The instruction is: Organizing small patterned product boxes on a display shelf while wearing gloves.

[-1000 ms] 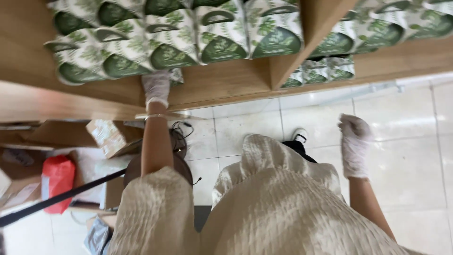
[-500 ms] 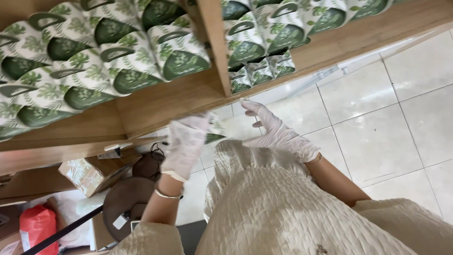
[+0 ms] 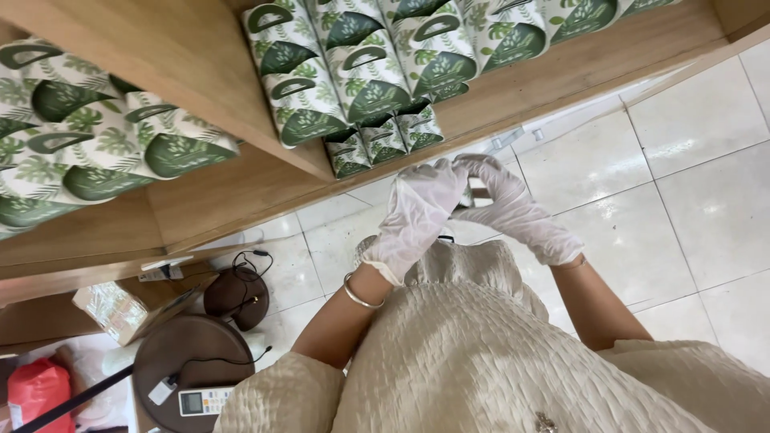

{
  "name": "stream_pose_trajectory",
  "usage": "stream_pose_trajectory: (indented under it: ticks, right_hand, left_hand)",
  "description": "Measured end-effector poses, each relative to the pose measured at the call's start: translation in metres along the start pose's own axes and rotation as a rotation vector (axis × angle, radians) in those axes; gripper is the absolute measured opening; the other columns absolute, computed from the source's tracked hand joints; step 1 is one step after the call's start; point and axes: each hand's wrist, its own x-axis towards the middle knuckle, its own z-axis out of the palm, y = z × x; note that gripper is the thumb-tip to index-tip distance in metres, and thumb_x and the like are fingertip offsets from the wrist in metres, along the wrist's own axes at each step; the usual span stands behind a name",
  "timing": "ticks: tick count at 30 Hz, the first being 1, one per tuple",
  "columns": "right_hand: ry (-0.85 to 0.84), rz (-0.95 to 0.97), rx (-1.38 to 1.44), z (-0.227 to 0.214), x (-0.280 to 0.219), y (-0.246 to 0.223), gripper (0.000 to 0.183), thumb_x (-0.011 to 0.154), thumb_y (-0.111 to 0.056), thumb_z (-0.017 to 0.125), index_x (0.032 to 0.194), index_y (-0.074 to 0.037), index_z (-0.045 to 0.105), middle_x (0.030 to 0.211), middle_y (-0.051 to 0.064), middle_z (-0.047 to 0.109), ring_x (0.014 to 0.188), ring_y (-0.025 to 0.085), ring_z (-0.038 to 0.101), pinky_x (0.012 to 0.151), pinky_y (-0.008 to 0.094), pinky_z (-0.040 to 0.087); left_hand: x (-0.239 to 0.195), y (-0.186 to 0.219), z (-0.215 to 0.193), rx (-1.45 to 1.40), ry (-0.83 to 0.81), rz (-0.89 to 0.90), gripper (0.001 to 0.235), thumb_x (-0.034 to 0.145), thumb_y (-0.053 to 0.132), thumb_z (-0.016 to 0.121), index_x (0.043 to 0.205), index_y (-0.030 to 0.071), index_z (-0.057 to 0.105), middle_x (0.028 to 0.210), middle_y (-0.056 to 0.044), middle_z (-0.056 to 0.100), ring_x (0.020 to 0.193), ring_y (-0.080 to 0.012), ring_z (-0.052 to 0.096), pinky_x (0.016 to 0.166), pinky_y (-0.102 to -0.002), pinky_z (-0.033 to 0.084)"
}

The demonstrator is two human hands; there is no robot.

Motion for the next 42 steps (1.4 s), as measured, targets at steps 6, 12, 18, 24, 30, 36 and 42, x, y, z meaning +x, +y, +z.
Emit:
stream_pose_trajectory:
  ticks: [6, 12, 18, 24, 30, 36, 42]
  right_hand:
    - [0.039, 0.132, 0.056, -0.06, 0.031, 0.024, 0.071, 0.07, -0.008, 0.089, 0.134, -0.015, 0.061, 0.134, 0.003, 0.059, 0.118, 0.019, 0.064, 0.097, 0.03, 0.059]
    - [0.091, 0.13, 0.082, -0.094, 0.089, 0.095, 0.072, 0.075, 0.001, 0.084, 0.14, -0.012, 0.058, 0.136, 0.006, 0.065, 0.124, 0.02, 0.064, 0.102, 0.03, 0.056]
    - [0.06, 0.002, 0.026, -0.082, 0.126, 0.144, 0.072, 0.074, 0.005, 0.085, 0.139, -0.006, 0.057, 0.141, 0.008, 0.061, 0.135, 0.022, 0.056, 0.112, 0.031, 0.052]
    - [0.07, 0.049, -0.098, -0.067, 0.136, 0.151, 0.074, 0.072, -0.001, 0.088, 0.14, -0.011, 0.061, 0.14, 0.008, 0.06, 0.131, 0.022, 0.057, 0.111, 0.03, 0.049]
    - [0.077, 0.024, -0.253, -0.058, 0.145, 0.161, 0.076, 0.07, -0.005, 0.091, 0.14, -0.017, 0.062, 0.138, 0.01, 0.057, 0.128, 0.025, 0.055, 0.112, 0.032, 0.046]
    - [0.094, 0.029, -0.271, -0.048, 0.147, 0.174, 0.079, 0.068, -0.005, 0.092, 0.14, -0.02, 0.064, 0.144, 0.01, 0.048, 0.13, 0.026, 0.049, 0.117, 0.031, 0.041]
    - [0.149, 0.028, -0.381, -0.035, 0.145, 0.175, 0.089, 0.07, -0.008, 0.092, 0.149, -0.02, 0.055, 0.141, 0.013, 0.046, 0.128, 0.027, 0.049, 0.114, 0.034, 0.044]
  left_hand:
    - [0.029, 0.022, -0.022, 0.011, 0.268, 0.079, 0.03, 0.096, 0.021, 0.067, 0.121, 0.006, 0.059, 0.1, -0.01, 0.07, 0.064, -0.0184, 0.061, 0.049, -0.029, 0.047]
    - [-0.026, -0.01, -0.008, 0.127, 0.209, -0.239, 0.031, 0.098, 0.023, 0.072, 0.125, 0.014, 0.06, 0.095, -0.006, 0.072, 0.054, -0.0161, 0.059, 0.042, -0.03, 0.048]
    - [-0.101, -0.014, -0.013, 0.138, 0.053, -0.526, 0.033, 0.096, 0.026, 0.068, 0.125, 0.014, 0.06, 0.104, -0.01, 0.074, 0.078, -0.0231, 0.071, 0.065, -0.035, 0.059]
    - [-0.144, -0.002, -0.015, 0.0, 0.194, -0.671, 0.026, 0.096, 0.026, 0.066, 0.117, 0.012, 0.065, 0.106, -0.012, 0.073, 0.091, -0.0334, 0.071, 0.074, -0.042, 0.059]
    - [-0.148, 0.0, -0.031, 0.013, 0.124, -0.823, 0.021, 0.095, 0.028, 0.066, 0.113, 0.017, 0.067, 0.102, -0.006, 0.075, 0.084, -0.0264, 0.074, 0.068, -0.036, 0.059]
    - [-0.152, -0.012, -0.037, 0.066, 0.165, -0.765, 0.02, 0.095, 0.027, 0.067, 0.111, 0.015, 0.068, 0.1, -0.008, 0.075, 0.085, -0.0271, 0.074, 0.066, -0.037, 0.059]
    - [-0.162, -0.032, -0.056, 0.119, 0.175, -0.74, 0.022, 0.096, 0.027, 0.067, 0.113, 0.013, 0.067, 0.101, -0.01, 0.075, 0.087, -0.0308, 0.072, 0.069, -0.041, 0.058]
